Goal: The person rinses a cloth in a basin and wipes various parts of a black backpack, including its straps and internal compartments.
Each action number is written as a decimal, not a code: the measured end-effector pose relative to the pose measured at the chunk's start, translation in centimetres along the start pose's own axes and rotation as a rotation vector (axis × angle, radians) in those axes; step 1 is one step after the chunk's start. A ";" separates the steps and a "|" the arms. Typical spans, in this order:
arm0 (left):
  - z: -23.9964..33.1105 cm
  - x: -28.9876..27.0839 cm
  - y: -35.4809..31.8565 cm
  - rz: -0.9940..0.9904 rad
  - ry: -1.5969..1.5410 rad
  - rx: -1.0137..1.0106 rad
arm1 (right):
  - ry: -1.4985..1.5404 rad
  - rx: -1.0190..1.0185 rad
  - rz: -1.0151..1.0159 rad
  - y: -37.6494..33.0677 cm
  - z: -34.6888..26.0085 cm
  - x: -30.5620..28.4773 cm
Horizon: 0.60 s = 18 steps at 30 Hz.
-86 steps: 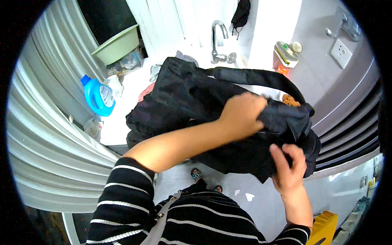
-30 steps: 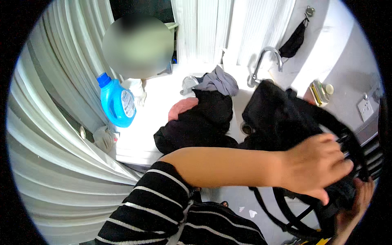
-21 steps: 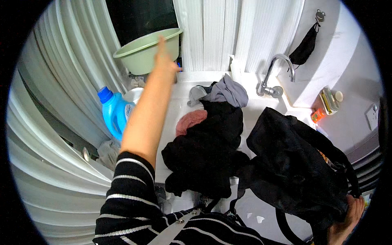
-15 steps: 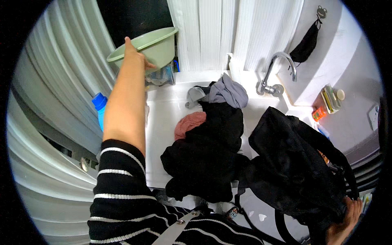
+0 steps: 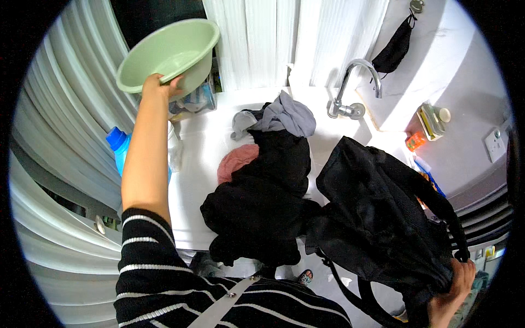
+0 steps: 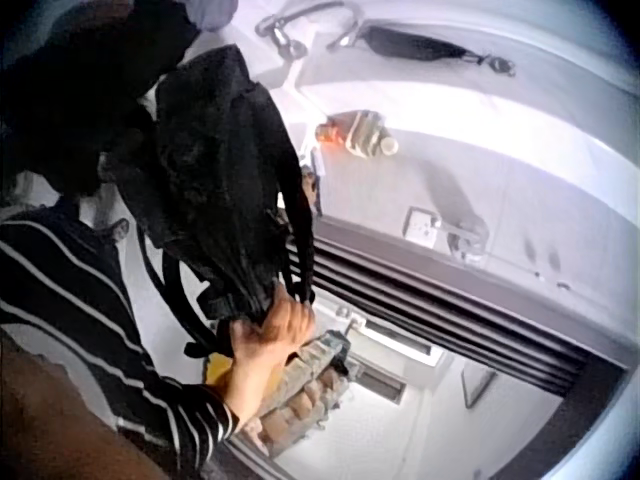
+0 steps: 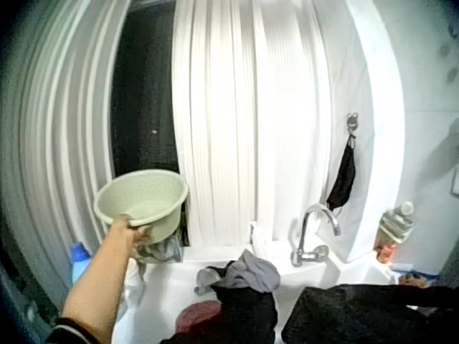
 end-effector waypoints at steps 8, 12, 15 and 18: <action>0.5 -6.9 -13.1 -0.429 0.283 0.055 | 0.050 -0.029 -0.001 -0.4 1.0 1.2; -0.7 -10.5 -18.1 -0.470 0.457 -0.030 | -0.002 -0.031 -0.040 -0.8 2.6 2.4; -3.1 -11.3 -21.0 -0.511 0.601 -0.096 | 0.103 0.036 0.184 -4.9 9.1 2.7; -5.6 -11.1 -23.0 -0.617 0.715 -0.186 | 0.308 0.064 0.297 -11.3 17.9 -2.1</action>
Point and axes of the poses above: each hand's wrist, its own y-axis towards the middle knuckle, its own x-axis out of the palm, z = x × y, the point moved 10 cm from there along y, towards the middle knuckle, and after that the axes turned 14 degrees about -y, right-handed, at the moved point
